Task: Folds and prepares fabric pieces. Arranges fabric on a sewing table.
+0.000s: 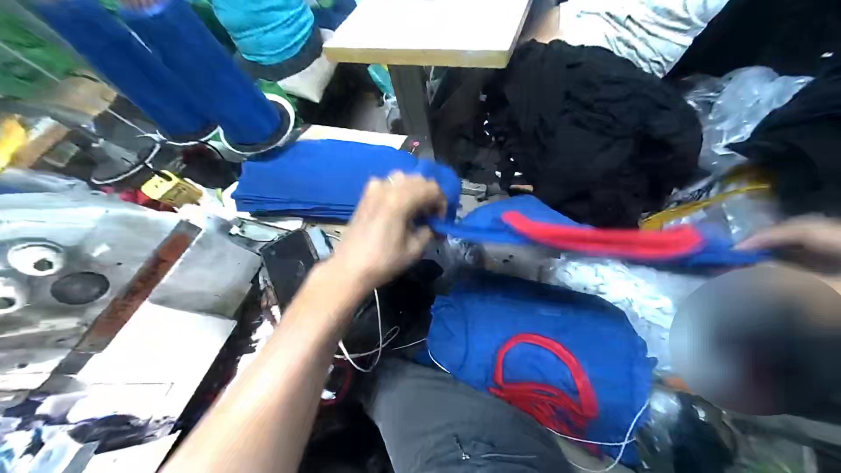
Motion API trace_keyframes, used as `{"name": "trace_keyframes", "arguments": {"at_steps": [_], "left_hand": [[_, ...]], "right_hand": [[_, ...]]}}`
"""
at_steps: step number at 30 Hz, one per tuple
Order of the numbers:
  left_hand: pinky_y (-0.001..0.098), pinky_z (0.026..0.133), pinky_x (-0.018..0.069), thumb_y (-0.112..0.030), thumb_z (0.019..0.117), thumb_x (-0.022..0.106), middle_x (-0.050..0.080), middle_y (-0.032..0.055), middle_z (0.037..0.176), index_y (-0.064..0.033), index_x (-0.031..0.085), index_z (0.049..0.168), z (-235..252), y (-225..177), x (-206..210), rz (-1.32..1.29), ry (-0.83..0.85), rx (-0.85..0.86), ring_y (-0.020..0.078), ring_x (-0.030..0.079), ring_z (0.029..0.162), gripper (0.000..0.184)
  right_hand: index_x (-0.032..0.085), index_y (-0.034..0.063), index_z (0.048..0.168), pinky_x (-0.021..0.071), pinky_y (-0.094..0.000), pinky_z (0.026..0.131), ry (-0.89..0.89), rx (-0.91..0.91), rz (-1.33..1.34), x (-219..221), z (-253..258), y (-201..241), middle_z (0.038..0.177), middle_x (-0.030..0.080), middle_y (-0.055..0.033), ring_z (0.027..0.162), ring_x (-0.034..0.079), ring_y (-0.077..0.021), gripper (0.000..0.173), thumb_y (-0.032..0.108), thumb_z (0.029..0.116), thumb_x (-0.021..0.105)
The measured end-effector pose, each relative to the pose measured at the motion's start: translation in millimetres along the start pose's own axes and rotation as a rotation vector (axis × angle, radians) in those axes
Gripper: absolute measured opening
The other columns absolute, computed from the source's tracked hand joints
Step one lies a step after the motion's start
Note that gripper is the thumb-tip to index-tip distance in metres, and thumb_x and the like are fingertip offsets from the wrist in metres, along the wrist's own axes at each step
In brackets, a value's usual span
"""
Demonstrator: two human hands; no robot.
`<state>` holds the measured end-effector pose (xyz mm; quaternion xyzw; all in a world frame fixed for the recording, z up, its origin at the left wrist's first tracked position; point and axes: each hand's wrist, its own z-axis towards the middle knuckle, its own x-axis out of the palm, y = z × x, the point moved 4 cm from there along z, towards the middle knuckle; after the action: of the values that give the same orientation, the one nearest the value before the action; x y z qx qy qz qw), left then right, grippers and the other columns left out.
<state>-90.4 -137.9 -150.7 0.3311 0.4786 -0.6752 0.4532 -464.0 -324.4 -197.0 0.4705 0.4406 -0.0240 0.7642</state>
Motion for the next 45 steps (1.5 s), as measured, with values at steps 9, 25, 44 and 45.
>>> {"name": "trace_keyframes", "arguments": {"at_steps": [9, 25, 44, 45], "left_hand": [[0.0431, 0.095, 0.0559, 0.002, 0.0905, 0.069, 0.072, 0.0172, 0.110, 0.0043, 0.075, 0.099, -18.5, 33.9, 102.3, -0.374, 0.087, -0.280, 0.0253, 0.070, 0.103, 0.010], [0.0509, 0.106, 0.0490, 0.006, 0.0844, 0.070, 0.068, 0.0158, 0.124, -0.0038, 0.076, 0.089, -157.8, -5.5, 171.3, -0.129, 0.412, -0.124, 0.0337, 0.061, 0.124, 0.013], [0.0379, 0.084, 0.0575, -0.011, 0.0989, 0.062, 0.071, 0.0081, 0.095, -0.0099, 0.077, 0.099, -164.7, -60.9, 181.7, -0.302, -0.072, -0.118, 0.0226, 0.069, 0.094, 0.015], [0.0396, 0.083, 0.0568, -0.008, 0.0992, 0.059, 0.071, 0.0095, 0.096, -0.0110, 0.076, 0.103, -160.8, -63.9, 186.2, -0.324, 0.004, -0.092, 0.0248, 0.069, 0.094, 0.018]], "right_hand": [[0.063, -0.0076, 0.111, 0.0558, -0.0525, 0.075, 0.089, 0.365, 0.048, 55.7, -5.7, -65.0, 0.101, 0.067, -0.0212, 0.081, 0.066, -0.0277, 0.015, 0.004, 0.1028, 0.057], [0.075, -0.0032, 0.091, 0.0519, -0.0657, 0.092, 0.691, 0.077, -0.197, 130.4, -130.5, -49.8, 0.103, 0.071, -0.0260, 0.103, 0.067, -0.0474, 0.008, 0.000, 0.0871, 0.069], [0.062, 0.0067, 0.093, 0.0506, -0.0358, 0.074, 0.422, 0.465, 0.255, 235.5, -54.4, 7.0, 0.083, 0.063, -0.0027, 0.079, 0.061, -0.0116, 0.018, 0.016, 0.1045, 0.052], [0.060, 0.0065, 0.097, 0.0498, -0.0327, 0.069, 0.379, 0.452, 0.256, 233.6, -53.1, 7.2, 0.079, 0.060, -0.0020, 0.073, 0.059, -0.0104, 0.011, 0.014, 0.1029, 0.057]]}}
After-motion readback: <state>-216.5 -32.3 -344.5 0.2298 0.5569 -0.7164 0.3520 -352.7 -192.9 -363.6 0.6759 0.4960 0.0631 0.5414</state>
